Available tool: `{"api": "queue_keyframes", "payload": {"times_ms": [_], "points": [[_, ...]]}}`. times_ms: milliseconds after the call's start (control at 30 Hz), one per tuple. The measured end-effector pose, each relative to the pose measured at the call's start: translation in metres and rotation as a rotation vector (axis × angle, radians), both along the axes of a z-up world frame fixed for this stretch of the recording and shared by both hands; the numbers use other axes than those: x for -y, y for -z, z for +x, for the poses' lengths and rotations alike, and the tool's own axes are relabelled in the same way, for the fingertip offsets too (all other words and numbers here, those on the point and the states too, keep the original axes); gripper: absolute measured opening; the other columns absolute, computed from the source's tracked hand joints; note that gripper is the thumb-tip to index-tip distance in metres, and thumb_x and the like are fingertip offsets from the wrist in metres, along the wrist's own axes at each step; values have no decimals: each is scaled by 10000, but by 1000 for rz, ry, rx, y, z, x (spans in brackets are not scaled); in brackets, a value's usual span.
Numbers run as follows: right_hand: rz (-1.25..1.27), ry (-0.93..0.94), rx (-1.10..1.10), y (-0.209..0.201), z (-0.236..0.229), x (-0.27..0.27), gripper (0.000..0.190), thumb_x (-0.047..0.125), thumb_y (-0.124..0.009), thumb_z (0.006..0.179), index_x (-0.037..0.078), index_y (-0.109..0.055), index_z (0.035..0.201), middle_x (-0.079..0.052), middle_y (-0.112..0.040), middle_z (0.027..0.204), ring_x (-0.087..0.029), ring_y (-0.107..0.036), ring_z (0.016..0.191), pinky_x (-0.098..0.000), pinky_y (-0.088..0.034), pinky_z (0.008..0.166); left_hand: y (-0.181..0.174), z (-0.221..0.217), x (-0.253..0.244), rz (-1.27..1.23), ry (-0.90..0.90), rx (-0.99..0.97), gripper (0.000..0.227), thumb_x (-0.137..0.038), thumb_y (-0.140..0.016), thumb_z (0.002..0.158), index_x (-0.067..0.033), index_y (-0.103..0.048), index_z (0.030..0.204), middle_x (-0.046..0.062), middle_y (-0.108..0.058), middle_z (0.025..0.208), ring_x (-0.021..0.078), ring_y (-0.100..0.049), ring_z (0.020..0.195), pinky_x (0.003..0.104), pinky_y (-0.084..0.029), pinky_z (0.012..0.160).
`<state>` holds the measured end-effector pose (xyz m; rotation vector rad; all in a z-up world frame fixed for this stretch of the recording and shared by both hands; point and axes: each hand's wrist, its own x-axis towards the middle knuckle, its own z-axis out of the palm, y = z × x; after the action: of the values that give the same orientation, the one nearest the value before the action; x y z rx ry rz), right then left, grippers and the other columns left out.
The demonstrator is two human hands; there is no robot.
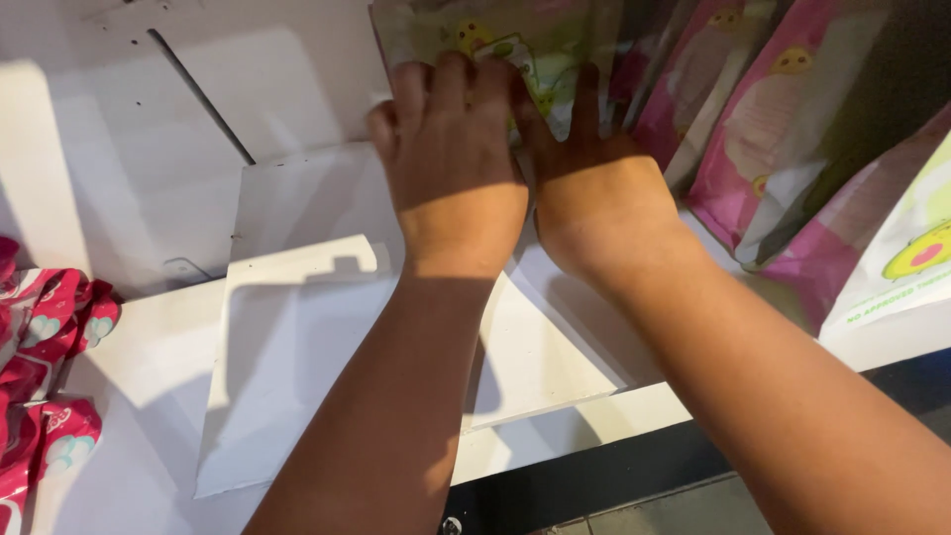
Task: The person wipes the surface of pink and green pouches with a cloth while they are inside a cardboard box. The person then places the pouches onto a white shelf next to other similar items. The person repeats this process for several pouches.
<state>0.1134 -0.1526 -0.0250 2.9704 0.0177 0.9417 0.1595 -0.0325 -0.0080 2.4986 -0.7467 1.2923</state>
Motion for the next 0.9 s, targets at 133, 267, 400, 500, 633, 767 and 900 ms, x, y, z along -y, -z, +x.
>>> {"api": "queue_keyframes", "payload": {"times_ms": [133,267,400,500,633,767,900], "points": [[-33,-33,-22,13,0,8,468,112,-613,836,45,-606,1299,-333,-585,1236,-415,-704,869,-470,-577,661,11,-4,12,52,113,30,439,-170,-645,984,-149,-535,1408,79,-531,1363,321,-518,1283,495,-428,1038],[-28,6,-233,6,-16,11,229,122,-615,835,44,-742,1009,-196,-742,1018,-352,-720,919,-469,-578,754,11,-31,16,138,88,-146,626,-165,-589,901,-157,-386,1493,117,-463,1479,361,-558,1217,502,-481,934],[92,-9,-240,12,-30,16,253,110,-612,855,7,-687,1073,-200,-730,1050,-390,-684,990,-496,-569,794,15,-65,18,150,66,-446,734,-140,-543,931,-181,-210,1583,143,-279,1637,409,-574,1157,543,-463,959],[209,-261,50,20,-53,18,474,65,-625,847,-78,-553,1293,-268,-628,1247,-463,-616,1090,-501,-561,811,23,-92,19,67,56,-383,722,-116,-552,951,-138,-253,1608,161,-322,1646,400,-561,1252,520,-476,1023],[353,-434,251,24,-104,23,632,9,-639,861,-71,-463,1463,-276,-528,1466,-492,-545,1279,-482,-529,983,27,-137,18,3,108,-202,721,-106,-583,955,-83,-292,1614,147,-334,1659,411,-465,1470,568,-399,1180],[498,-324,183,2,-172,23,691,-87,-601,869,38,-454,1532,-225,-447,1590,-438,-475,1447,-459,-500,1077,0,-184,28,6,121,-257,707,-132,-622,923,-130,-363,1580,130,-322,1645,392,-311,1531,653,-225,1203],[482,-207,176,-28,-230,31,745,-78,-633,832,90,-458,1537,-220,-399,1620,-465,-368,1521,-511,-404,1174,-28,-233,35,-19,254,-376,738,-169,-630,907,-64,-348,1581,170,-271,1668,393,-195,1568,705,-83,1224]]}}
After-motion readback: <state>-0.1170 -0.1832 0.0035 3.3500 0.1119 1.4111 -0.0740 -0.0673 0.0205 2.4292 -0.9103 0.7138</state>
